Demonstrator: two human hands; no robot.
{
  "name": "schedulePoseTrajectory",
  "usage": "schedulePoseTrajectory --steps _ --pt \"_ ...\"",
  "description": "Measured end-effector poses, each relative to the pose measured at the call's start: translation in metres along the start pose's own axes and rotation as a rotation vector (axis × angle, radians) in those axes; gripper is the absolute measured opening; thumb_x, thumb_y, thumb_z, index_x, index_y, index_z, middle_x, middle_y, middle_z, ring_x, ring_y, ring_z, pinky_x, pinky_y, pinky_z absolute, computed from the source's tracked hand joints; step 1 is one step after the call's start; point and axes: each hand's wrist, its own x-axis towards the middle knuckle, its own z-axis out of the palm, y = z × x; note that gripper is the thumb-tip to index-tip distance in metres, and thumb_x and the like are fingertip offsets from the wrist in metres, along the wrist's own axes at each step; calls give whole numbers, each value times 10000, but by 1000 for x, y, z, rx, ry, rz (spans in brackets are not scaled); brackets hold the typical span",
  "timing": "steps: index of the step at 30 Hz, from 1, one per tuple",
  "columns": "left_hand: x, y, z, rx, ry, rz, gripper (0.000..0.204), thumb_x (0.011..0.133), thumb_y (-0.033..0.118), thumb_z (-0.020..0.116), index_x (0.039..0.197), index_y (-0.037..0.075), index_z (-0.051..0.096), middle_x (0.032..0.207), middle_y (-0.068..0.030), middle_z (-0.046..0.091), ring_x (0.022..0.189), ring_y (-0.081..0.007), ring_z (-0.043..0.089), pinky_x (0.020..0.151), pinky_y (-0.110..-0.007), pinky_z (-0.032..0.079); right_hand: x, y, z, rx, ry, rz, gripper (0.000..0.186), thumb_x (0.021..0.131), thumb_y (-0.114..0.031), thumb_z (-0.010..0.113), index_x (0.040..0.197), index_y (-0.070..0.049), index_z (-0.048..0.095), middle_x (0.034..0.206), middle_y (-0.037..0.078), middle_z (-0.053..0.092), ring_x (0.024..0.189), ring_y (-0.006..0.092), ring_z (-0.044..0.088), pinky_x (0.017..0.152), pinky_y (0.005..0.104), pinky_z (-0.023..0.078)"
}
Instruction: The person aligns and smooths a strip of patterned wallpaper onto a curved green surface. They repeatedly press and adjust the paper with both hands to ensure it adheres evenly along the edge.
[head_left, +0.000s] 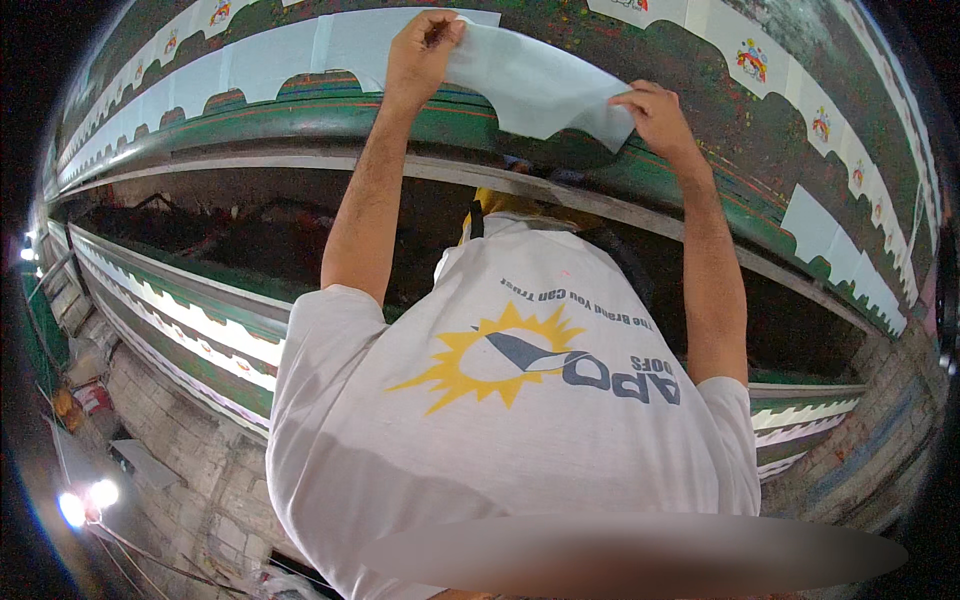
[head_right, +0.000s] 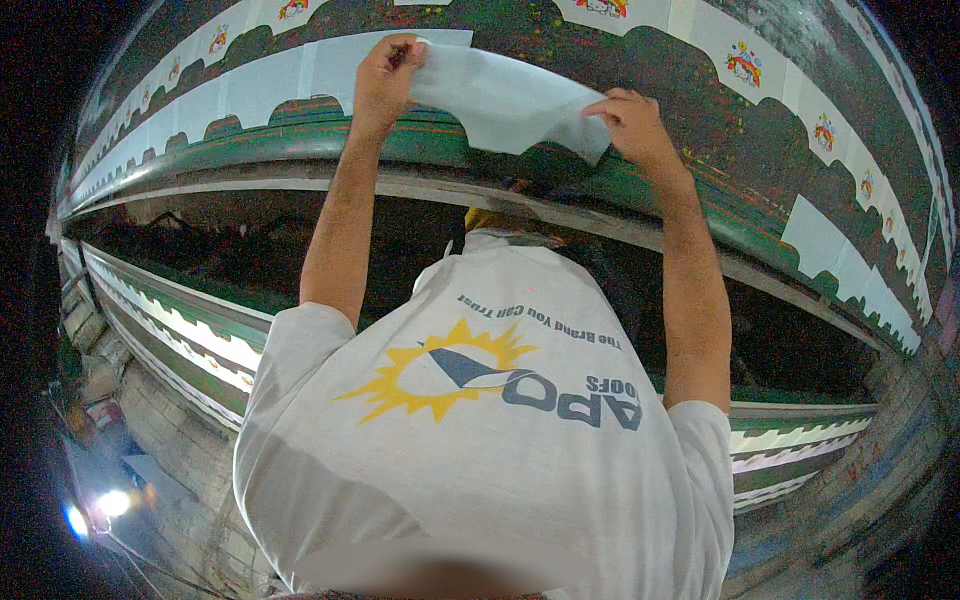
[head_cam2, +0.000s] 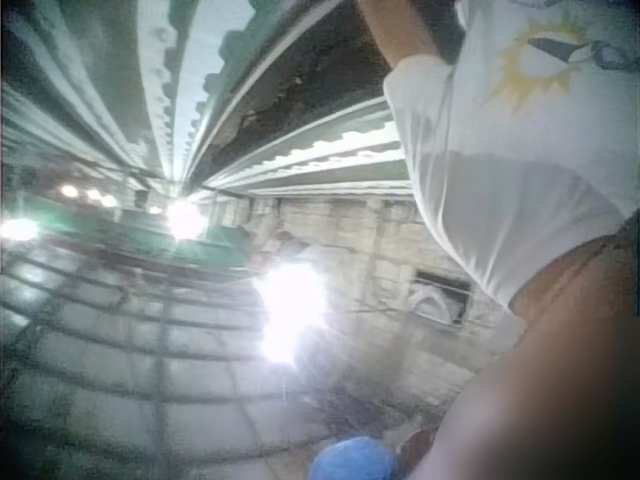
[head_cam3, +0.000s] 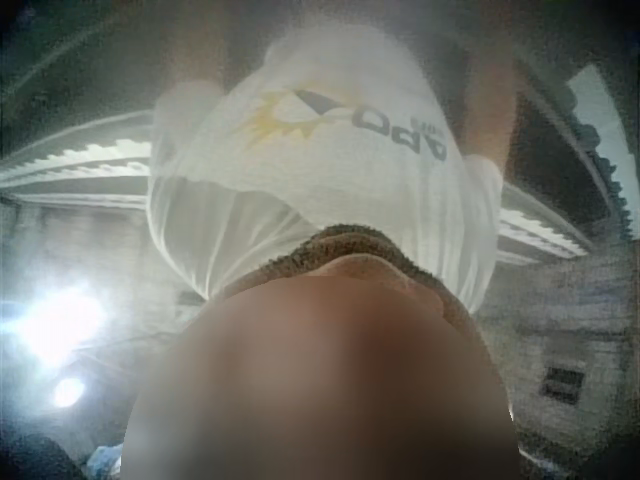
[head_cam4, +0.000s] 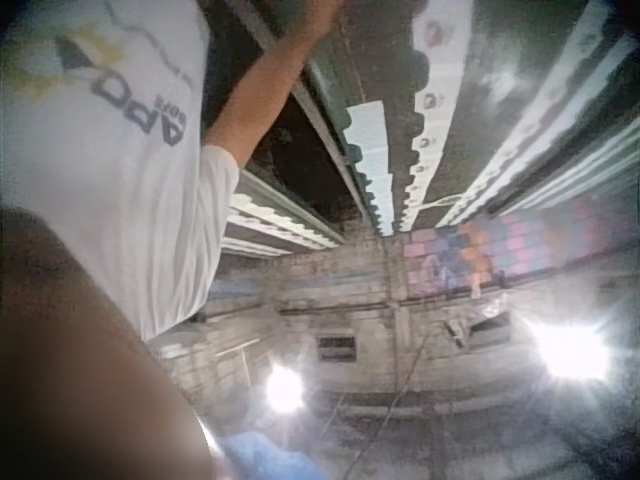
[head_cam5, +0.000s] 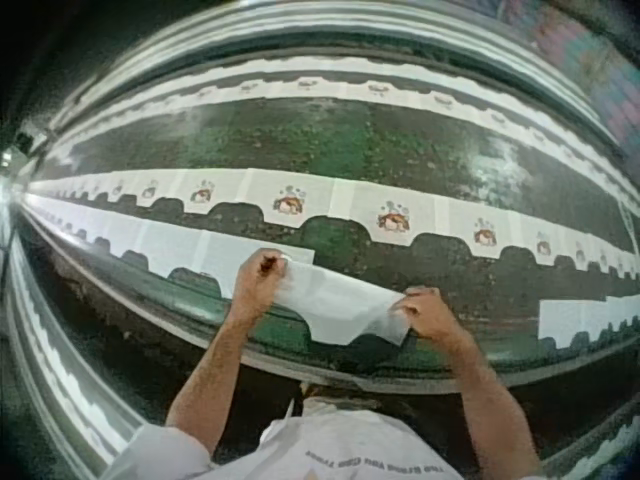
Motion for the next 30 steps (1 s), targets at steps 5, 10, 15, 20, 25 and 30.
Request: schedulePoseTrajectory --steps 5,10,15,20,25,30 --pt "5 -4 -9 -62 50 -131 263 1025 252 727 1183 42 729 970 -11 743 879 -93 653 796 -274 539 -12 -10 -27 430 318 182 254 983 -136 717 1231 -121 770 1120 20 722 950 132 654 865 291 528" --pt "-5 19 7 -23 108 -156 268 1009 269 744 1129 30 730 946 -34 746 858 -116 662 798 -292 544 -26 -31 -41 409 469 359 387 938 -207 777 1316 -135 741 1093 -2 715 815 110 567 792 254 485" --pt "-23 25 37 -128 49 -317 261 1012 255 728 1122 19 732 967 -99 762 820 -179 695 776 -341 571 -38 -22 -35 570 430 466 443 930 -192 783 1363 -133 713 1212 -1 699 839 98 551 792 260 489" --pt "-11 -14 23 135 104 -22 300 1000 292 748 1131 21 738 965 -96 775 823 -153 692 758 -314 561 -39 -2 -8 421 389 307 468 914 -180 799 1372 -156 707 1241 4 687 852 112 562 801 272 500" --pt "12 -46 19 185 69 36 254 987 250 752 1117 31 747 942 -131 774 813 -219 732 756 -347 575 -20 -6 17 386 400 327 516 906 -145 793 1406 -147 662 1268 29 661 874 135 569 818 292 506" --pt "18 -56 28 196 103 -1 248 980 256 752 1093 35 755 926 -133 772 805 -243 746 760 -362 585 -14 -9 15 237 402 347 539 915 -134 780 1434 -143 637 1337 40 629 905 146 572 834 302 507"
